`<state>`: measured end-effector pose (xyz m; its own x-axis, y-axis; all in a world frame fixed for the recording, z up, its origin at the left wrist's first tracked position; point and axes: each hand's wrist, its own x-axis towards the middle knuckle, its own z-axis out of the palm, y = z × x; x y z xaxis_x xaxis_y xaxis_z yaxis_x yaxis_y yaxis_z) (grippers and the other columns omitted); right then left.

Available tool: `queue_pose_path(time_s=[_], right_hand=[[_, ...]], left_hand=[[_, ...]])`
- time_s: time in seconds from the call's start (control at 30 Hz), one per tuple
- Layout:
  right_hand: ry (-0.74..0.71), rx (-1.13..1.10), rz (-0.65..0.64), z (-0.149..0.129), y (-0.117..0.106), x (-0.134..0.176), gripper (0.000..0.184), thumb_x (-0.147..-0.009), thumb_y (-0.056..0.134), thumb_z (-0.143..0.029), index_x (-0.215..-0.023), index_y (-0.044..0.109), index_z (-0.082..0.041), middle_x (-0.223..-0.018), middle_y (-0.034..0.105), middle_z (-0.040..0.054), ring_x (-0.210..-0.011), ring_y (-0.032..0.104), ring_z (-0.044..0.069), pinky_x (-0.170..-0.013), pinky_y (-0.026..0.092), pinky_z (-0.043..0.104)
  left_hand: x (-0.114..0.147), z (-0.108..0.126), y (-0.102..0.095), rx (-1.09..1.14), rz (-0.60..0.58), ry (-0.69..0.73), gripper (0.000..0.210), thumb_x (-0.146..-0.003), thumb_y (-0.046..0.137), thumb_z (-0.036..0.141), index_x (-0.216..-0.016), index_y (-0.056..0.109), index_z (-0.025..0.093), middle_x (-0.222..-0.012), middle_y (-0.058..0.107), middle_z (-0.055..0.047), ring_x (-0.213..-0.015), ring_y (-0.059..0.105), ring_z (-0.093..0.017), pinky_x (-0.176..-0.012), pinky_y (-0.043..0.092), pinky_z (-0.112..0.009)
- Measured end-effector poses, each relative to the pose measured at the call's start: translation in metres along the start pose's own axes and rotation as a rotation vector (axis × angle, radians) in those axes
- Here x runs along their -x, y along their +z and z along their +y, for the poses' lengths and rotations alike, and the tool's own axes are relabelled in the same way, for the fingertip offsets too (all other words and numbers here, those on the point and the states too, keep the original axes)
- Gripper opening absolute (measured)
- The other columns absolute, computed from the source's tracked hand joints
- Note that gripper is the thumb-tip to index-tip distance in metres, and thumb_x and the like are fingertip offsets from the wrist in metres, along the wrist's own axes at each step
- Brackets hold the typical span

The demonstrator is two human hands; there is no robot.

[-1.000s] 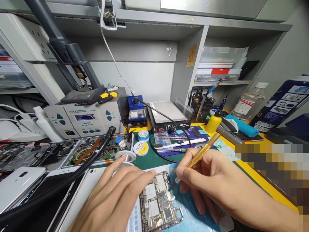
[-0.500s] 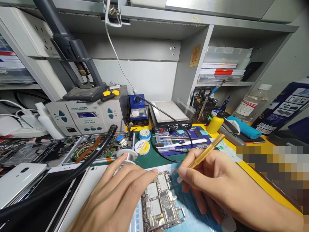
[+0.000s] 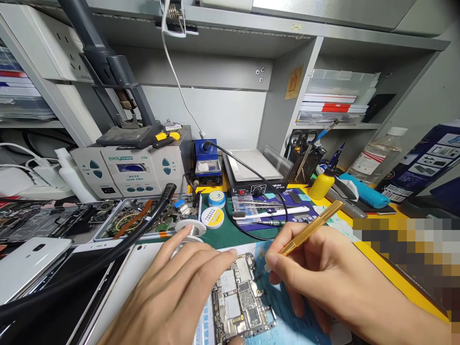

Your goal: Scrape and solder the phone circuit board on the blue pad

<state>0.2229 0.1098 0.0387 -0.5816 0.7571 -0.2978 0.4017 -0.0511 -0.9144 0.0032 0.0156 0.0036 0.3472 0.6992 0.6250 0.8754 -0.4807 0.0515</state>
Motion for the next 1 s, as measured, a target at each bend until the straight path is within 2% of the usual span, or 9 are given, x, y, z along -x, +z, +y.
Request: queue_pose_path(time_s=[0.13,0.33,0.47,0.57,0.77,0.9,1.0], right_hand=[[-0.008,0.005,0.006,0.0019,-0.0001,-0.0007,0.018,-0.095,0.059,-0.038,-0.089,0.059,-0.020,-0.051,0.056,-0.0070,-0.035,0.039,0.006,-0.031,0.032,0.013],[-0.030,-0.005,0.020,-0.0031,0.0017,-0.0021,0.014,-0.093,0.062,-0.031,-0.085,0.060,-0.020,-0.049,0.055,-0.0068,-0.037,0.039,0.005,-0.033,0.028,0.012],[-0.088,-0.006,0.035,-0.0035,0.0030,-0.0009,0.016,-0.093,0.062,-0.032,-0.082,0.060,-0.020,-0.052,0.052,-0.0064,-0.046,0.046,0.007,-0.040,0.033,0.014],[-0.096,0.002,0.039,-0.0022,0.0028,0.0006,0.016,-0.091,0.065,-0.031,-0.081,0.060,-0.020,-0.053,0.052,-0.0064,-0.048,0.047,0.008,-0.043,0.034,0.015],[-0.002,-0.021,0.014,-0.0044,0.0015,-0.0011,0.014,-0.091,0.064,-0.031,-0.083,0.058,-0.021,-0.052,0.057,-0.0064,-0.037,0.039,0.006,-0.034,0.032,0.014],[0.005,-0.031,0.027,-0.0054,0.0010,-0.0036,0.012,-0.088,0.064,-0.028,-0.081,0.058,-0.021,-0.051,0.057,-0.0061,-0.037,0.044,0.007,-0.032,0.038,0.014],[0.002,-0.030,0.017,-0.0029,0.0011,-0.0030,0.013,-0.092,0.060,-0.029,-0.082,0.057,-0.020,-0.052,0.057,-0.0067,-0.036,0.041,0.006,-0.032,0.037,0.013]], left_hand=[[-0.0005,0.0033,-0.0031,0.034,-0.032,-0.041,0.058,-0.081,0.064,0.032,-0.134,0.047,0.019,-0.121,0.063,-0.002,-0.116,0.057,-0.019,-0.126,0.023,-0.040],[-0.0005,0.0010,-0.0018,0.038,-0.014,-0.018,0.058,-0.080,0.064,0.033,-0.133,0.047,0.019,-0.119,0.065,-0.001,-0.113,0.058,-0.018,-0.126,0.023,-0.040],[0.0007,-0.0042,0.0029,0.011,0.038,0.014,0.056,-0.081,0.061,0.039,-0.133,0.049,0.020,-0.118,0.066,0.000,-0.112,0.060,-0.017,-0.125,0.025,-0.038],[0.0016,-0.0054,0.0043,0.003,0.042,0.025,0.057,-0.083,0.061,0.040,-0.134,0.047,0.021,-0.118,0.066,0.001,-0.112,0.060,-0.017,-0.125,0.024,-0.037],[0.0018,-0.0014,0.0009,0.005,-0.028,-0.007,0.061,-0.081,0.064,0.037,-0.136,0.047,0.018,-0.122,0.062,-0.003,-0.118,0.056,-0.020,-0.127,0.022,-0.042],[0.0019,-0.0026,0.0010,-0.007,-0.023,0.010,0.060,-0.081,0.065,0.037,-0.134,0.048,0.016,-0.120,0.063,-0.003,-0.116,0.057,-0.019,-0.128,0.020,-0.040],[0.0031,-0.0045,0.0022,0.018,-0.041,0.010,0.064,-0.080,0.068,0.038,-0.136,0.046,0.017,-0.120,0.063,-0.002,-0.116,0.058,-0.018,-0.129,0.018,-0.040]])
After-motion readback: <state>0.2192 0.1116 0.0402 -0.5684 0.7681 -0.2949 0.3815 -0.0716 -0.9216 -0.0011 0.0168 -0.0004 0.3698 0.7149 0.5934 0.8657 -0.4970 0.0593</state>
